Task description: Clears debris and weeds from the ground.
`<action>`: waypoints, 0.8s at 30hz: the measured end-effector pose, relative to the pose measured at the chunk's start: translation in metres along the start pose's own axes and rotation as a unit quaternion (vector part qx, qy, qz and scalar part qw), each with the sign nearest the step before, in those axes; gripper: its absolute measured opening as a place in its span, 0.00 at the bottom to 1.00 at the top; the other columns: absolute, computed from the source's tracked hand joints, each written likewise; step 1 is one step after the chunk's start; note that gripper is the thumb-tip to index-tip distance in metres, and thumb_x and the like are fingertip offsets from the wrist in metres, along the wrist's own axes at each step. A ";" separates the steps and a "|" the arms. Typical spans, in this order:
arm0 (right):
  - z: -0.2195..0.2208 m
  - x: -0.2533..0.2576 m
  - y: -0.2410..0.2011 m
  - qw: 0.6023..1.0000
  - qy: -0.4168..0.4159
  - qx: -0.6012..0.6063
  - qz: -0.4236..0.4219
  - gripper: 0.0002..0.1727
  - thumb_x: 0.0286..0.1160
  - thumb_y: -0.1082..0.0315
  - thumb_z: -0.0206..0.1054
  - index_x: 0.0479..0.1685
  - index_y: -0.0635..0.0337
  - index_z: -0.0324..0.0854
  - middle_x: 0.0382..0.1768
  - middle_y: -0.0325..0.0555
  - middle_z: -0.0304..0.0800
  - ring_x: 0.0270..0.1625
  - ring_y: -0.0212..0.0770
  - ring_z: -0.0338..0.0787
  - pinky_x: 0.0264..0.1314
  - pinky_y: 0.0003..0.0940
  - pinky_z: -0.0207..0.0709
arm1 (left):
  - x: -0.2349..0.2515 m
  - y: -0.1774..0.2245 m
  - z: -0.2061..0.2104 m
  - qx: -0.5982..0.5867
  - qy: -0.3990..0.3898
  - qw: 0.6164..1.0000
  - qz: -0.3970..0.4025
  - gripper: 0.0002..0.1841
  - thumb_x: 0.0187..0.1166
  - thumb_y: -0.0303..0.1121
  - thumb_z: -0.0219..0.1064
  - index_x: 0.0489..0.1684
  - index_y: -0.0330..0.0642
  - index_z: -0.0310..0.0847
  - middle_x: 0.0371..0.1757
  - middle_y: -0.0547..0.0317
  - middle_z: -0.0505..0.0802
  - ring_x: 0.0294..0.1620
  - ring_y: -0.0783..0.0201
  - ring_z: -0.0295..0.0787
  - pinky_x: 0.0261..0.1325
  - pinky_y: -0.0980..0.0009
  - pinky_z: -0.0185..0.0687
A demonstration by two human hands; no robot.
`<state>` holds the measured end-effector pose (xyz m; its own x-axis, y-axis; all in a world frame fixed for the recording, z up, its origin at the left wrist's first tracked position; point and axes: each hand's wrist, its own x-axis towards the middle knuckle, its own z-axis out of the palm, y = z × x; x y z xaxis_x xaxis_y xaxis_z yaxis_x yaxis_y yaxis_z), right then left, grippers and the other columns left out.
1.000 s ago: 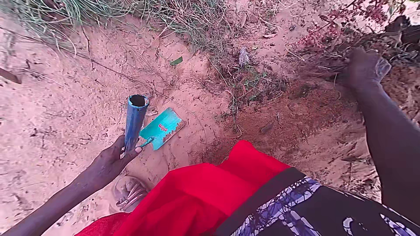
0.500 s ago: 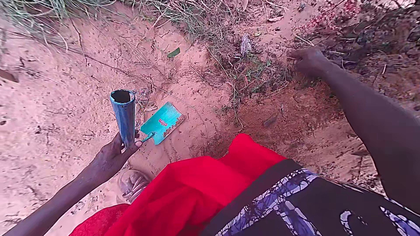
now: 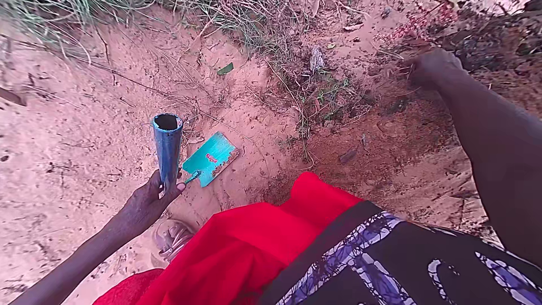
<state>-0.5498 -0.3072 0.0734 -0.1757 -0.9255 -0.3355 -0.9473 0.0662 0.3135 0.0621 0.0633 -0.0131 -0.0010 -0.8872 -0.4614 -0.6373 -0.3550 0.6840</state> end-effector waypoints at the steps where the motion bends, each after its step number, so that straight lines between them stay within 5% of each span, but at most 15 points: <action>1: 0.000 -0.004 0.005 0.999 0.037 0.025 0.028 0.22 0.68 0.75 0.73 0.65 0.61 0.86 0.65 0.86 0.79 0.68 0.87 0.77 0.55 0.88 0.68 | 0.000 -0.002 0.000 0.002 -0.003 1.000 -0.002 0.37 0.80 0.57 0.59 0.78 0.34 0.68 0.67 0.40 0.87 0.64 0.56 0.87 0.67 0.51 0.81; 4: 0.002 -0.008 0.011 0.982 0.127 0.098 0.099 0.31 0.67 0.72 0.69 0.76 0.62 0.76 0.74 0.87 0.69 0.75 0.86 0.72 0.62 0.86 0.66 | 0.001 -0.003 0.002 -0.003 -0.010 1.000 -0.008 0.35 0.81 0.53 0.59 0.79 0.34 0.68 0.68 0.39 0.86 0.66 0.54 0.87 0.68 0.50 0.80; 8: 0.005 -0.019 -0.014 0.973 0.160 0.149 0.077 0.23 0.82 0.60 0.62 0.69 0.65 0.81 0.71 0.80 0.77 0.74 0.80 0.77 0.67 0.81 0.67 | 0.004 -0.001 0.000 0.002 -0.011 1.000 -0.018 0.34 0.81 0.54 0.59 0.78 0.34 0.69 0.67 0.39 0.87 0.64 0.53 0.87 0.66 0.48 0.80; 12: 0.013 -0.015 -0.025 0.992 0.033 0.118 -0.034 0.16 0.81 0.67 0.67 0.57 0.73 0.84 0.60 0.84 0.82 0.68 0.84 0.79 0.64 0.83 0.68 | 0.003 -0.004 0.003 0.001 -0.003 1.000 -0.011 0.37 0.80 0.56 0.59 0.78 0.32 0.69 0.67 0.40 0.87 0.65 0.55 0.87 0.68 0.49 0.79; 15: 0.028 -0.001 -0.030 0.989 -0.045 0.085 -0.112 0.14 0.76 0.72 0.73 0.58 0.65 0.90 0.58 0.76 0.87 0.67 0.78 0.82 0.67 0.80 0.68 | 0.003 -0.003 0.002 -0.001 -0.004 1.000 -0.018 0.37 0.80 0.57 0.59 0.78 0.33 0.69 0.67 0.42 0.87 0.64 0.59 0.87 0.67 0.53 0.80; 19: 0.035 0.003 -0.050 0.990 -0.039 0.051 -0.124 0.11 0.81 0.70 0.69 0.53 0.67 0.90 0.57 0.75 0.88 0.67 0.77 0.83 0.67 0.77 0.71 | 0.003 -0.003 0.003 -0.010 0.000 1.000 -0.020 0.36 0.80 0.57 0.59 0.77 0.34 0.70 0.66 0.45 0.87 0.62 0.63 0.87 0.66 0.57 0.80; 24: 0.024 -0.018 -0.073 0.996 -0.079 0.001 -0.043 0.17 0.86 0.69 0.62 0.65 0.71 0.82 0.68 0.79 0.81 0.73 0.78 0.80 0.66 0.77 0.73 | 0.003 -0.004 0.003 -0.020 0.002 1.000 -0.020 0.34 0.80 0.55 0.59 0.76 0.36 0.71 0.63 0.51 0.88 0.57 0.72 0.86 0.61 0.66 0.81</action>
<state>-0.4834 -0.2863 0.0352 -0.1333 -0.8574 -0.4970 -0.9614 -0.0099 0.2750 0.0627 0.0630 -0.0192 0.0271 -0.8738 -0.4856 -0.6062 -0.4006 0.6871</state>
